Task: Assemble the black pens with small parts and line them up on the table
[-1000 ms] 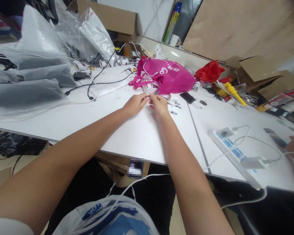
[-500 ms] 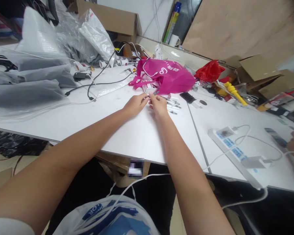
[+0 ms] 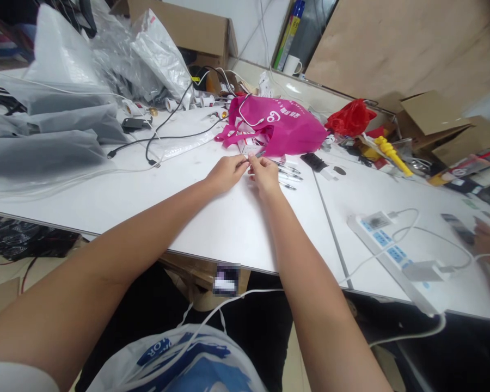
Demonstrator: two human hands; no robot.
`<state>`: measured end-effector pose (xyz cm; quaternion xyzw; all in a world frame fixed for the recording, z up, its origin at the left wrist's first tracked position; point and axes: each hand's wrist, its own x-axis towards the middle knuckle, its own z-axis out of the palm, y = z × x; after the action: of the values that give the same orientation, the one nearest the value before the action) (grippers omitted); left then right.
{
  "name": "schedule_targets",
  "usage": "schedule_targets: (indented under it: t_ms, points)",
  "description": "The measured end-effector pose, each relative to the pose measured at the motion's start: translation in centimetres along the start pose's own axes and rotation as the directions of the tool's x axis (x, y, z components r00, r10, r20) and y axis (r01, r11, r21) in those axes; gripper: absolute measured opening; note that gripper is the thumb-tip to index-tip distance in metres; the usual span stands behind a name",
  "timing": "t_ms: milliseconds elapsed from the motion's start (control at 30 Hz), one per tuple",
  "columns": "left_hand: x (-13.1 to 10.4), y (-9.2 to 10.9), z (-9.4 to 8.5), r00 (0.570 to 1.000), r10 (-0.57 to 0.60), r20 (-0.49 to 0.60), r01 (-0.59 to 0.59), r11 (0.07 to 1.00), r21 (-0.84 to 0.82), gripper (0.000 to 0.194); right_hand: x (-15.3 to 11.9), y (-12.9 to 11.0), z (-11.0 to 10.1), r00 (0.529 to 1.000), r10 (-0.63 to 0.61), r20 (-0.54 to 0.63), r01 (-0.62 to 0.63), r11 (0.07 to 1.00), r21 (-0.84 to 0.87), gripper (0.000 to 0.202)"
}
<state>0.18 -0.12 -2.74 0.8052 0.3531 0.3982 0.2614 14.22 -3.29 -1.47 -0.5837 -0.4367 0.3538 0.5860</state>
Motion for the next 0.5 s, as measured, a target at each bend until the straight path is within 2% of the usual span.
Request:
schedule_targets:
  t_ms: [300, 500]
  points:
    - [-0.2, 0.41, -0.2, 1.0, -0.024, -0.017, 0.026, 0.995, 0.093, 0.027, -0.03, 0.01, 0.08, 1.0, 0.004, 0.009, -0.004, 1.0, -0.013, 0.059]
    - [-0.2, 0.45, -0.26, 0.999, -0.029, -0.028, 0.032, 0.995, 0.099, 0.023, 0.19, 0.08, -0.02, 0.999, 0.032, 0.016, -0.033, 0.998, 0.046, 0.055]
